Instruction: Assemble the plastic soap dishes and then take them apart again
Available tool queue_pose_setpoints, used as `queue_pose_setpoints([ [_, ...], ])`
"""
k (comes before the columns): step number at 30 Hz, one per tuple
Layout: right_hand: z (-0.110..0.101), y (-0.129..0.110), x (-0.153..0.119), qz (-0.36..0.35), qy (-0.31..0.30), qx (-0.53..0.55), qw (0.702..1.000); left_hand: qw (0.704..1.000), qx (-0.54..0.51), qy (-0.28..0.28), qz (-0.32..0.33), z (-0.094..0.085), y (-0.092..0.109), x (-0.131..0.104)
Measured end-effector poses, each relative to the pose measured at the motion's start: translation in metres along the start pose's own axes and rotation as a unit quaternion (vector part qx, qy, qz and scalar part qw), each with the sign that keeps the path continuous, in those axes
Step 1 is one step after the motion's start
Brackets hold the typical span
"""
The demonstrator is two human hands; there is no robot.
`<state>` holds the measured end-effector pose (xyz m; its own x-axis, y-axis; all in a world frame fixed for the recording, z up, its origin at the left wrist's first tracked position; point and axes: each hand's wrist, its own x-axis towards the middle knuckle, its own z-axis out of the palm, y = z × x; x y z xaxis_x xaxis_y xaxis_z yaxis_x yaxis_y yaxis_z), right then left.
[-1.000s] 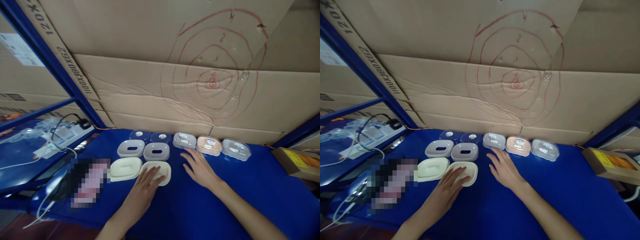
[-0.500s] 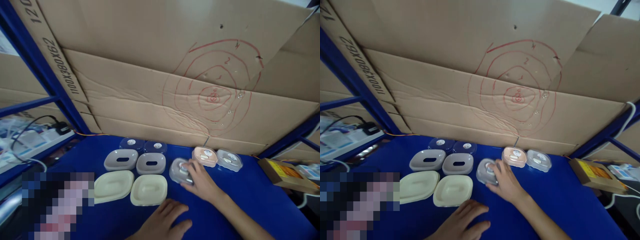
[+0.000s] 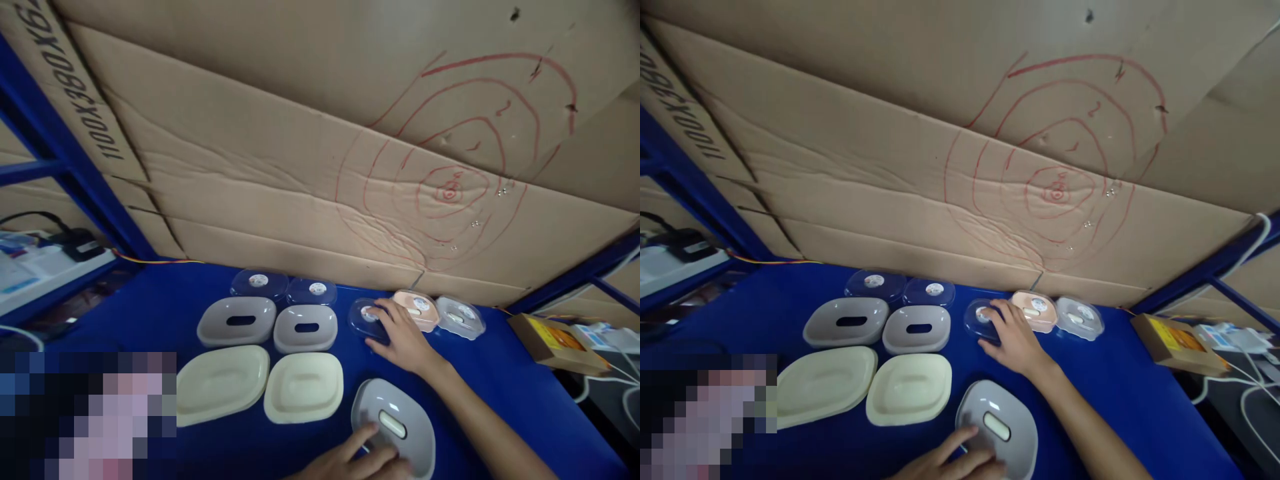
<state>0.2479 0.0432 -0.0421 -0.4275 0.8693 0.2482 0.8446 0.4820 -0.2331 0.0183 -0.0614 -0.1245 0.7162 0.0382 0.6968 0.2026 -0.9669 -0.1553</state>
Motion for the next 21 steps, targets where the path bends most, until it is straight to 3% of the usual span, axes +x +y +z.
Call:
queue_pose_setpoints([
  [4,0.020,0.007,0.047,-0.005,-0.006,-0.009,1.000,0.999,0.003,0.008,-0.053,0.003,-0.007,0.001],
  [8,0.017,0.003,0.046,0.004,-0.008,-0.012,1.000,0.998,-0.001,0.024,-0.062,0.009,-0.002,-0.003],
  [12,-0.015,-0.020,-0.015,0.026,-0.016,0.032,0.999,0.992,-0.049,0.024,-0.115,0.003,0.002,-0.004],
  [15,-0.036,-0.044,-0.080,0.030,-0.116,0.082,0.989,0.972,-0.128,-0.003,-0.195,-0.014,-0.002,0.000],
  [18,-0.033,-0.062,-0.133,0.037,-0.137,0.060,0.988,0.940,-0.219,-0.028,-0.259,-0.029,-0.005,0.005],
  [21,-0.012,-0.069,-0.167,0.046,-0.099,0.057,0.992,0.920,-0.278,-0.041,-0.273,-0.032,-0.007,0.007],
])
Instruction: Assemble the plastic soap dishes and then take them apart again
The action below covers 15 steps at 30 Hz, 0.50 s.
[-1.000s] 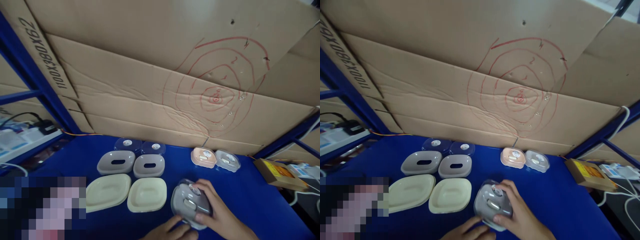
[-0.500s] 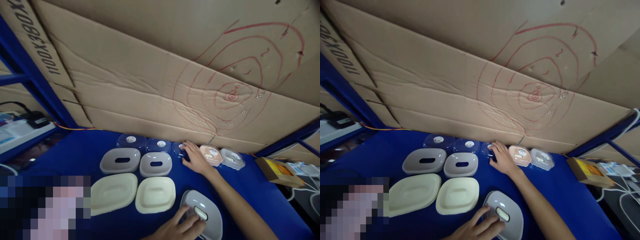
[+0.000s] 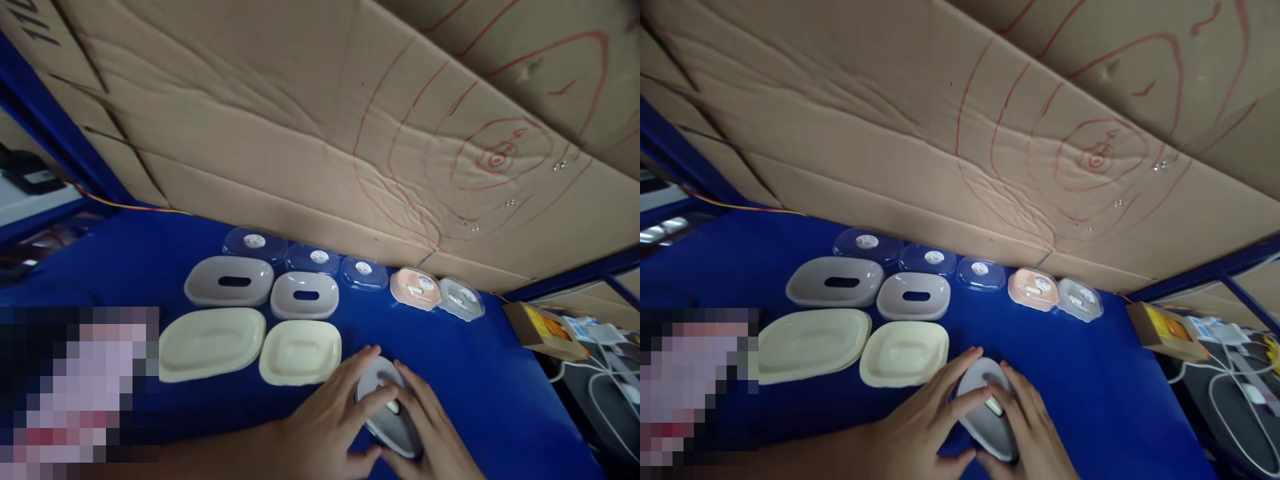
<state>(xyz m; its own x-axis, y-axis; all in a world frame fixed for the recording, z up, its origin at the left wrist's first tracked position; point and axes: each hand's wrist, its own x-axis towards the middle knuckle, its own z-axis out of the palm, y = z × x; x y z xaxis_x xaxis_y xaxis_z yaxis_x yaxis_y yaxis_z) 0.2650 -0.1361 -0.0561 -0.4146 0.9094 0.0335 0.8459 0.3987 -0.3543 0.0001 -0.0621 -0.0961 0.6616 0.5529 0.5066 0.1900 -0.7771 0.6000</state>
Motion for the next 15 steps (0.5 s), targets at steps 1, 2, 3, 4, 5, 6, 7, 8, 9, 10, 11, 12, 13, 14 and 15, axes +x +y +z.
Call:
queue_pose_setpoints([
  [1,0.008,0.001,-0.006,-0.001,0.019,0.024,1.000,1.000,-0.015,-0.016,-0.004,0.000,-0.001,0.000],
  [2,0.015,0.003,-0.011,-0.001,0.037,0.059,0.998,0.999,-0.032,-0.034,-0.011,0.000,-0.003,0.001],
  [3,0.020,0.006,-0.015,-0.001,0.048,0.097,0.994,0.997,-0.052,-0.051,-0.018,0.000,-0.005,0.002],
  [4,0.023,0.008,-0.019,-0.001,0.058,0.133,0.989,0.995,-0.073,-0.062,-0.024,0.000,-0.007,0.002],
  [5,0.025,0.011,-0.022,0.001,0.068,0.163,0.984,0.993,-0.092,-0.071,-0.028,0.000,-0.008,0.003],
  [6,0.024,0.014,-0.024,0.006,0.076,0.186,0.980,0.991,-0.105,-0.077,-0.029,0.000,-0.009,0.004],
  [7,0.023,0.018,-0.025,0.012,0.082,0.204,0.976,0.990,-0.106,-0.083,-0.029,0.000,-0.009,0.004],
  [8,0.020,0.023,-0.025,0.017,0.089,0.218,0.972,0.991,-0.095,-0.087,-0.027,0.001,-0.009,0.004],
  [9,0.016,0.029,-0.024,0.023,0.100,0.226,0.969,0.993,-0.072,-0.089,-0.025,0.001,-0.008,0.004],
  [10,0.011,0.035,-0.021,0.030,0.113,0.223,0.968,0.995,-0.041,-0.092,-0.023,0.002,-0.006,0.003],
  [11,0.006,0.043,-0.016,0.037,0.122,0.210,0.969,0.995,-0.005,-0.093,-0.023,0.003,-0.004,0.002],
  [12,0.000,0.050,-0.009,0.043,0.126,0.187,0.973,0.995,0.034,-0.093,-0.023,0.003,-0.001,0.000],
  [13,-0.005,0.057,-0.001,0.048,0.123,0.158,0.979,0.993,0.072,-0.094,-0.025,0.004,0.002,-0.002],
  [14,-0.010,0.064,0.009,0.048,0.113,0.127,0.984,0.989,0.107,-0.098,-0.025,0.004,0.005,-0.005],
  [15,-0.014,0.069,0.020,0.041,0.098,0.099,0.989,0.985,0.137,-0.101,-0.023,0.005,0.007,-0.008],
])
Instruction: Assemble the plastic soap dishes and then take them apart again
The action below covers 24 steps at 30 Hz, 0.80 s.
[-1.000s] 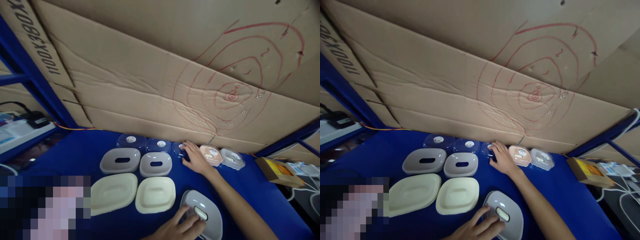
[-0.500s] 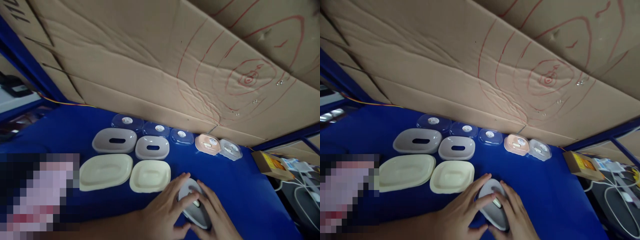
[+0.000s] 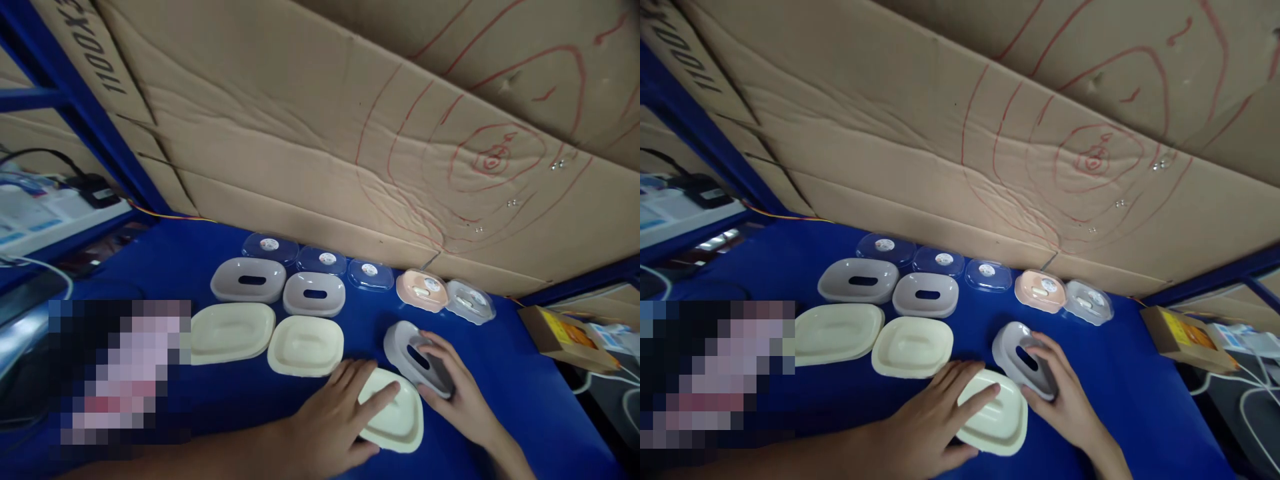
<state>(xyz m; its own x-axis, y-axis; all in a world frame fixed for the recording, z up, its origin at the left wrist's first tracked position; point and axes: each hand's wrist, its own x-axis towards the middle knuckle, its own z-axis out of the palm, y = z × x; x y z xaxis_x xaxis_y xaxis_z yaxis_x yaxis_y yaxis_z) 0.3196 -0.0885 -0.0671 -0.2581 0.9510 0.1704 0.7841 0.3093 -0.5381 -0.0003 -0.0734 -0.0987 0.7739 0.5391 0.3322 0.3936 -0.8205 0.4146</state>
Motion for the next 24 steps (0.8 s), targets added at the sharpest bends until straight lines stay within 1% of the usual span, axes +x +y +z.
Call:
queue_pose_setpoints([
  [3,0.001,0.004,0.039,-0.056,-0.046,-0.057,0.996,0.997,0.079,0.006,0.008,0.004,0.005,-0.013],
  [5,0.006,0.001,0.064,-0.098,-0.069,-0.079,0.990,0.990,0.135,0.041,0.023,0.010,0.009,-0.024],
  [7,0.014,-0.003,0.086,-0.127,-0.089,-0.091,0.984,0.978,0.186,0.090,0.026,0.016,0.013,-0.034],
  [9,0.021,-0.007,0.102,-0.148,-0.097,-0.095,0.980,0.969,0.212,0.127,0.012,0.021,0.017,-0.040],
  [11,0.027,-0.008,0.110,-0.162,-0.087,-0.100,0.978,0.965,0.210,0.160,-0.011,0.024,0.021,-0.039],
  [13,0.030,-0.008,0.112,-0.168,-0.058,-0.103,0.979,0.961,0.200,0.188,-0.029,0.024,0.022,-0.031],
  [15,0.031,-0.005,0.107,-0.165,-0.023,-0.103,0.981,0.961,0.196,0.190,-0.044,0.022,0.023,-0.017],
  [18,0.030,0.000,0.091,-0.161,0.021,-0.099,0.982,0.965,0.207,0.144,-0.076,0.010,0.023,0.006],
  [20,0.029,0.004,0.079,-0.168,0.034,-0.103,0.980,0.965,0.207,0.128,-0.101,-0.004,0.022,0.013],
  [22,0.030,0.007,0.068,-0.181,0.041,-0.110,0.976,0.962,0.193,0.140,-0.136,-0.023,0.019,0.008],
  [23,0.031,0.009,0.064,-0.187,0.044,-0.112,0.975,0.957,0.187,0.157,-0.159,-0.034,0.015,0.000],
  [24,0.032,0.010,0.061,-0.193,0.047,-0.112,0.974,0.945,0.189,0.187,-0.188,-0.046,0.008,-0.012],
])
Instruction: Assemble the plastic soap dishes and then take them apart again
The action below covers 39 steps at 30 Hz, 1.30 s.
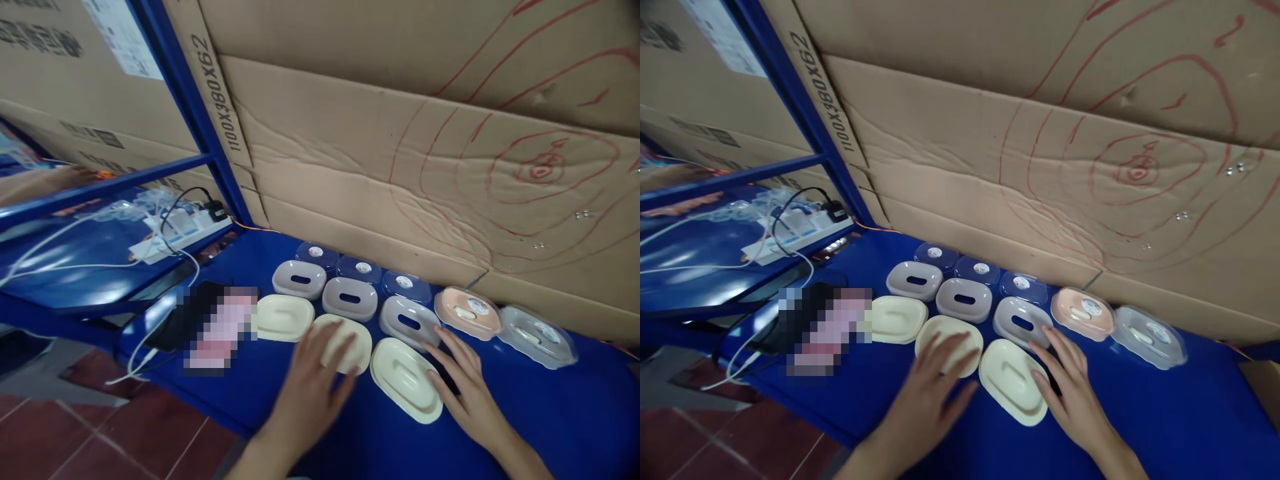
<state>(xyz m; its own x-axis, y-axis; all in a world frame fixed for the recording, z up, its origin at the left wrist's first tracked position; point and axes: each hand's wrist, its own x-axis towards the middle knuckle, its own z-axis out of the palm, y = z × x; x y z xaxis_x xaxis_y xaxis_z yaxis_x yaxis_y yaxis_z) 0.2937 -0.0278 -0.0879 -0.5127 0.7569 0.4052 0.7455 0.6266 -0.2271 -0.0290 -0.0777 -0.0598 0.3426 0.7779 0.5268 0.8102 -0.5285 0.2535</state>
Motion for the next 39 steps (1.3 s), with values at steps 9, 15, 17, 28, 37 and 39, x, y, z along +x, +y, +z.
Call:
queue_pose_setpoints([
  [9,0.003,0.002,0.002,0.007,0.028,0.009,1.000,0.920,0.269,0.030,-0.284,-0.057,-0.132,-0.069],
  [15,0.000,0.004,0.003,0.023,0.043,-0.008,0.999,0.902,0.267,0.005,-0.340,-0.055,-0.131,-0.060],
  [17,-0.003,0.010,0.005,0.035,0.061,-0.027,0.997,0.919,0.238,0.055,-0.310,-0.054,-0.116,-0.047],
  [28,-0.020,0.078,-0.005,0.201,0.114,-0.169,0.958,0.942,0.011,-0.049,0.331,0.011,0.028,0.023],
  [37,-0.009,0.082,-0.010,0.202,0.058,-0.171,0.963,0.945,-0.012,-0.070,0.319,0.055,0.017,0.038],
  [39,-0.008,0.079,-0.009,0.207,0.052,-0.169,0.962,0.950,-0.020,-0.082,0.302,0.059,0.015,0.034],
])
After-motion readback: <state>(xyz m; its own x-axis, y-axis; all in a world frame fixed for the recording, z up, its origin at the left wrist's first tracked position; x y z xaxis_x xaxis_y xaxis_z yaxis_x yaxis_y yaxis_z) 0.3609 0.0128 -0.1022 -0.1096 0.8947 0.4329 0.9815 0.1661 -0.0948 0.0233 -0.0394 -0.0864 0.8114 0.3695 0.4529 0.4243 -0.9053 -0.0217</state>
